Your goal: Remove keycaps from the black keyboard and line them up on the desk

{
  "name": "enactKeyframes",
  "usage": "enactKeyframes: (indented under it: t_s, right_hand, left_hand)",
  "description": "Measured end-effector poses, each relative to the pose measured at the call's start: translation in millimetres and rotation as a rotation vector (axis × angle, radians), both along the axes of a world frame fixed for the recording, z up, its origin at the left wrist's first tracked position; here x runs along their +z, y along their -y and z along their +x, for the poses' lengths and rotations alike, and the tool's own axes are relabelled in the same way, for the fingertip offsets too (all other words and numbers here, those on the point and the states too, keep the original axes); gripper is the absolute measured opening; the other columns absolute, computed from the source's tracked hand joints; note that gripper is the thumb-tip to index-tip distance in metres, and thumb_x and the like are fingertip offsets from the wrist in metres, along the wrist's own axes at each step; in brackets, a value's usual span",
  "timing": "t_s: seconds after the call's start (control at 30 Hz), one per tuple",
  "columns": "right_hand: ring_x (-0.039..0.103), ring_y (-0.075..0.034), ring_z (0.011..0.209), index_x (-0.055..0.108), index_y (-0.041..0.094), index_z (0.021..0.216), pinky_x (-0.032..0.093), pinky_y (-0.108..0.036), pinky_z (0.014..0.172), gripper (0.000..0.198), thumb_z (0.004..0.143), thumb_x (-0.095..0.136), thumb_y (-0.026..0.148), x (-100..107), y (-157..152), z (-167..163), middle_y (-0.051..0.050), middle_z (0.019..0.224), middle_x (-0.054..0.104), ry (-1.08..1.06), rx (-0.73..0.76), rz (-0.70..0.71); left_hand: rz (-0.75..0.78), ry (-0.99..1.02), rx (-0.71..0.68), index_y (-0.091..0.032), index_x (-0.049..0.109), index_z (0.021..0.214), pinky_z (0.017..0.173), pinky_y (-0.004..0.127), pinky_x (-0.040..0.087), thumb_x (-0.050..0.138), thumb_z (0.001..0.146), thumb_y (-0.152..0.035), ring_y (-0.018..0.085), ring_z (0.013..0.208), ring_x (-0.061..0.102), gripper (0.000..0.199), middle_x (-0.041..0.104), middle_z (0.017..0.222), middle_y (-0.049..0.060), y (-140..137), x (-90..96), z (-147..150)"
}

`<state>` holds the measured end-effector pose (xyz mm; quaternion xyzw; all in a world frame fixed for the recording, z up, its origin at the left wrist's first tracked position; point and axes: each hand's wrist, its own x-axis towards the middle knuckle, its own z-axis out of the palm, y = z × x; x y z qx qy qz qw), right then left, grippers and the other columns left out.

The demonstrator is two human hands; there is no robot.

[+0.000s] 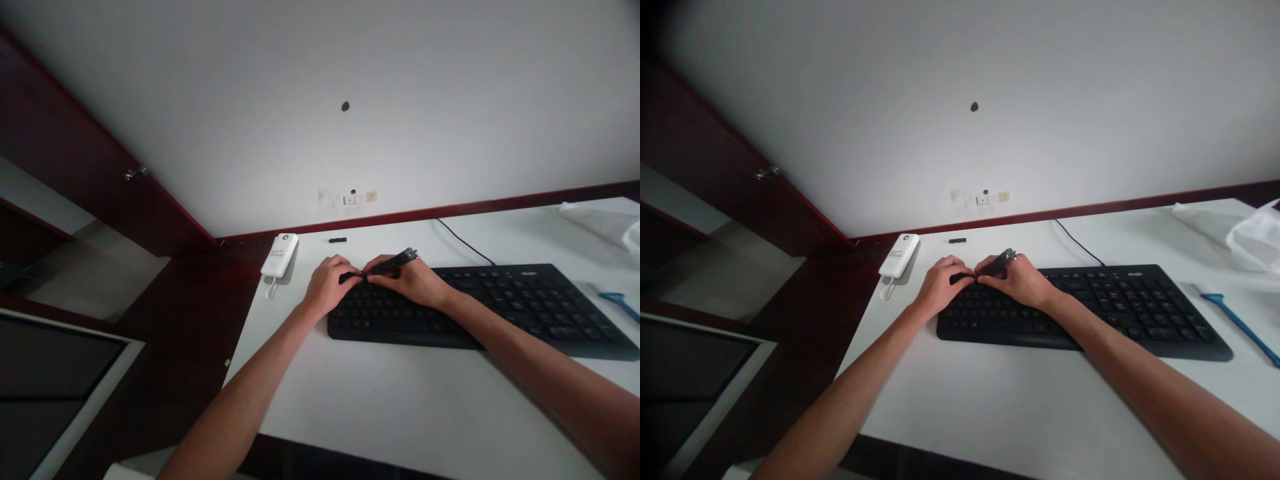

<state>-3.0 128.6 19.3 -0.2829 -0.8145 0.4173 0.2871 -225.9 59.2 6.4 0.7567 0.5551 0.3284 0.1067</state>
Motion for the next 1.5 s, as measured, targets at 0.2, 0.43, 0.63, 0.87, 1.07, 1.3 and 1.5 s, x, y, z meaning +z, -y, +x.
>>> enactKeyframes:
  t_s: [0.2,0.43,0.63,0.87,1.07,1.3,1.5]
  right_hand:
    - [0.074,-0.024,0.099,0.079,0.026,0.105,0.058,-0.041,0.096,0.022,0.086,0.073,0.037,8.6,-0.4,2.2,-0.002,0.104,0.079,0.007,0.034,-0.048]
    - [0.072,-0.022,0.09,0.077,0.024,0.1,0.059,-0.037,0.085,0.022,0.087,0.072,0.04,-0.9,-2.3,-1.1,-0.003,0.098,0.078,-0.032,-0.004,-0.02]
    - [0.071,-0.02,0.074,0.076,0.02,0.093,0.058,-0.033,0.07,0.026,0.085,0.073,0.045,-3.6,-1.2,-7.3,-0.003,0.087,0.077,-0.024,-0.084,-0.043]
    - [0.074,-0.022,0.073,0.078,0.02,0.092,0.058,-0.033,0.07,0.035,0.084,0.074,0.054,-4.1,1.7,-12.6,-0.003,0.079,0.077,0.006,-0.163,-0.002]
    - [0.071,-0.022,0.068,0.078,0.019,0.091,0.055,-0.031,0.064,0.039,0.084,0.073,0.057,-0.9,0.7,-13.8,-0.002,0.07,0.074,0.036,-0.196,0.021]
    - [0.066,-0.018,0.063,0.077,0.018,0.09,0.052,-0.028,0.06,0.034,0.08,0.077,0.051,0.9,-1.0,-18.9,-0.001,0.067,0.071,0.007,-0.217,-0.046]
    - [0.06,-0.016,0.059,0.077,0.017,0.09,0.047,-0.027,0.057,0.035,0.078,0.078,0.049,-0.4,-1.7,-19.9,0.0,0.064,0.067,-0.004,-0.248,-0.074]
  left_hand:
    - [0.02,-0.047,0.019,-0.024,0.078,0.1,0.092,0.034,0.051,0.073,0.094,-0.028,0.019,0.1,0.063,0.008,0.067,0.101,0.002,1.1,1.9,1.0]
    - [0.025,-0.027,0.017,-0.025,0.078,0.099,0.091,0.034,0.051,0.073,0.094,-0.027,0.019,0.098,0.063,0.007,0.067,0.099,0.002,0.5,1.4,1.3]
    - [0.015,-0.009,0.017,-0.025,0.078,0.099,0.092,0.035,0.051,0.074,0.093,-0.027,0.02,0.1,0.064,0.007,0.068,0.099,0.002,0.3,0.2,0.8]
    - [0.023,0.014,0.012,-0.024,0.078,0.098,0.091,0.035,0.051,0.075,0.092,-0.026,0.019,0.099,0.063,0.007,0.068,0.097,0.002,-0.9,-1.1,-0.1]
    - [0.021,0.026,0.011,-0.024,0.077,0.097,0.093,0.035,0.052,0.074,0.093,-0.026,0.019,0.098,0.064,0.006,0.068,0.097,0.002,-0.7,-1.8,0.4]
    - [0.019,0.063,0.012,-0.023,0.076,0.096,0.091,0.034,0.052,0.075,0.092,-0.026,0.019,0.097,0.065,0.005,0.067,0.097,0.002,-1.2,-2.8,0.5]
    - [0.014,0.072,0.007,-0.022,0.076,0.095,0.091,0.034,0.052,0.076,0.092,-0.027,0.018,0.096,0.065,0.006,0.068,0.097,0.002,-2.4,-3.7,0.4]
